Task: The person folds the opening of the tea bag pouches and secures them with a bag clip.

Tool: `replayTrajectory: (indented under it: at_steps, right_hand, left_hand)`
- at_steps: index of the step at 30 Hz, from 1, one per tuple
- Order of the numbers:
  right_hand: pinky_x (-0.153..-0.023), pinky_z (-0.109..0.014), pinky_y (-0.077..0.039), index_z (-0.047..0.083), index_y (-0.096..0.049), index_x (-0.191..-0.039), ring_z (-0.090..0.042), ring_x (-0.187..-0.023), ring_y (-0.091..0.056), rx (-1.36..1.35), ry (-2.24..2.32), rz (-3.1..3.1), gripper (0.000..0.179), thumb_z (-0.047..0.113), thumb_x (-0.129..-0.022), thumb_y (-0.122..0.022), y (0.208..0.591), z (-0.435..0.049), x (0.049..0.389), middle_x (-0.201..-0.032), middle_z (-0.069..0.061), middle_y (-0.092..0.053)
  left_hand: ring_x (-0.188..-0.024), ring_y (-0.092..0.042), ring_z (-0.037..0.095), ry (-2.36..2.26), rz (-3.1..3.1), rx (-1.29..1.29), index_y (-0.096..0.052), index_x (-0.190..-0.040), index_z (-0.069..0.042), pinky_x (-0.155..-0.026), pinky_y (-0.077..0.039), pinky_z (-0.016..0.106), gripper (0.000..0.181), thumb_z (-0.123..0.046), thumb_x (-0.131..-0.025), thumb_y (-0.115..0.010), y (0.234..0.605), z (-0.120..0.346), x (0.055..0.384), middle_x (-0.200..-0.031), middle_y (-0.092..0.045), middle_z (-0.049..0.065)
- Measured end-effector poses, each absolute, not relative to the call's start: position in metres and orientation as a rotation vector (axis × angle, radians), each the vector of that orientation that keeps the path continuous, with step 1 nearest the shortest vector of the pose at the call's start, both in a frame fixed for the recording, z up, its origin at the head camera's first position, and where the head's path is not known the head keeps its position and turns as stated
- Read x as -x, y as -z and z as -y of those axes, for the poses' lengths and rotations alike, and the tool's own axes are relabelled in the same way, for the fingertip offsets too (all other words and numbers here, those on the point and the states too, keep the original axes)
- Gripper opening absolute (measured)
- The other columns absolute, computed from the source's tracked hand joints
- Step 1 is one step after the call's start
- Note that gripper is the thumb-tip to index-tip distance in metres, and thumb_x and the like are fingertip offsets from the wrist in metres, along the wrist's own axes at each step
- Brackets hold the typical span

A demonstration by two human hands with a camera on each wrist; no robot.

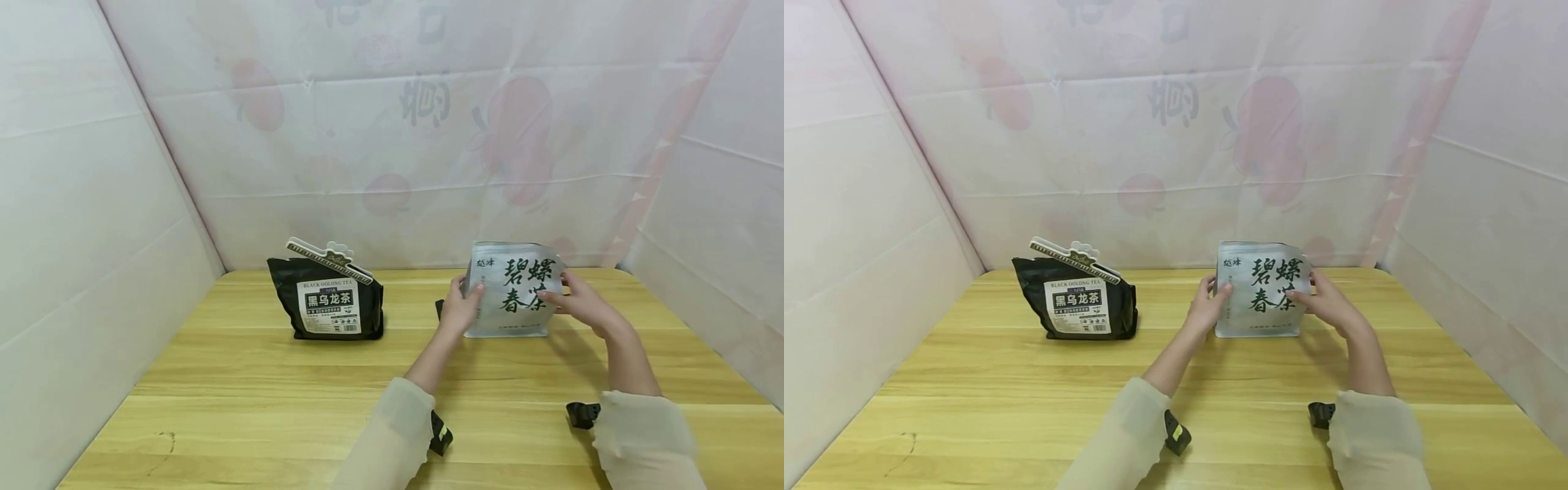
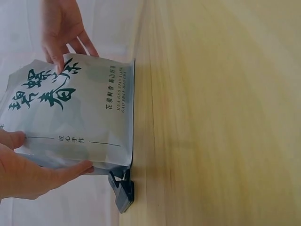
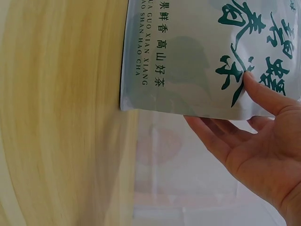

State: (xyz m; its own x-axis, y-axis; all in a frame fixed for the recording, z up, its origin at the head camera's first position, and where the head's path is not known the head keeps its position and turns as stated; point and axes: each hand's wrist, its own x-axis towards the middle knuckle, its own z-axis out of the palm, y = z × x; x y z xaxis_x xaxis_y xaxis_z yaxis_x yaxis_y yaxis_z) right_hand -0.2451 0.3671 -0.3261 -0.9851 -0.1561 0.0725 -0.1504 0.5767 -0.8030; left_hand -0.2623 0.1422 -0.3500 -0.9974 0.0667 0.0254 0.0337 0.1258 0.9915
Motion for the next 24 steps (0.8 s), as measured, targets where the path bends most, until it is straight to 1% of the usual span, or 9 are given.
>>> replayTrajectory:
  at_steps: [10, 14, 20, 22, 24]
  right_hand:
    - [-0.085, -0.053, -0.042, -0.005, 0.011, -0.142, -0.057, -0.118, -0.026, 0.284, 1.410, -2.792, 0.084, 0.025, -0.095, -0.053, 0.328, -0.353, 0.248, -0.138, -0.042, -0.001]
    - [-0.085, -0.053, -0.043, -0.005, 0.009, -0.142, -0.056, -0.118, -0.026, 0.290, 1.409, -2.793, 0.084, 0.025, -0.095, -0.053, 0.328, -0.349, 0.249, -0.138, -0.042, -0.001]
    - [-0.086, -0.052, -0.042, -0.010, 0.011, -0.140, -0.057, -0.118, -0.026, 0.296, 1.380, -2.796, 0.085, 0.027, -0.095, -0.052, 0.328, -0.343, 0.250, -0.137, -0.043, 0.001]
    - [-0.085, -0.052, -0.042, -0.010, 0.010, -0.140, -0.057, -0.118, -0.026, 0.301, 1.378, -2.801, 0.085, 0.027, -0.095, -0.052, 0.328, -0.340, 0.250, -0.137, -0.043, 0.000]
    - [-0.085, -0.052, -0.043, -0.006, 0.010, -0.142, -0.056, -0.118, -0.025, 0.305, 1.386, -2.801, 0.085, 0.027, -0.095, -0.053, 0.327, -0.338, 0.250, -0.138, -0.042, -0.001]
  left_hand:
    - [-0.119, -0.044, 0.030, -2.112, -2.277, -0.065, -0.040, -0.136, -0.018, -0.095, -0.035, 0.048, 0.050, -0.036, -0.092, -0.054, 0.350, -0.128, 0.262, -0.136, -0.043, 0.009]
    - [-0.121, -0.041, 0.031, -2.144, -2.249, -0.061, -0.040, -0.137, -0.017, -0.096, -0.034, 0.048, 0.050, -0.035, -0.092, -0.054, 0.349, -0.123, 0.262, -0.138, -0.041, 0.010]
    - [-0.124, -0.038, 0.032, -2.193, -2.191, -0.056, -0.040, -0.137, -0.016, -0.098, -0.031, 0.049, 0.050, -0.033, -0.092, -0.055, 0.348, -0.116, 0.262, -0.140, -0.037, 0.012]
    - [-0.125, -0.037, 0.033, -2.197, -2.178, -0.051, -0.040, -0.137, -0.016, -0.098, -0.030, 0.050, 0.050, -0.032, -0.092, -0.055, 0.348, -0.113, 0.262, -0.141, -0.036, 0.012]
    - [-0.125, -0.035, 0.033, -2.200, -2.162, -0.043, -0.040, -0.137, -0.017, -0.099, -0.029, 0.051, 0.050, -0.032, -0.092, -0.056, 0.347, -0.110, 0.262, -0.142, -0.035, 0.012]
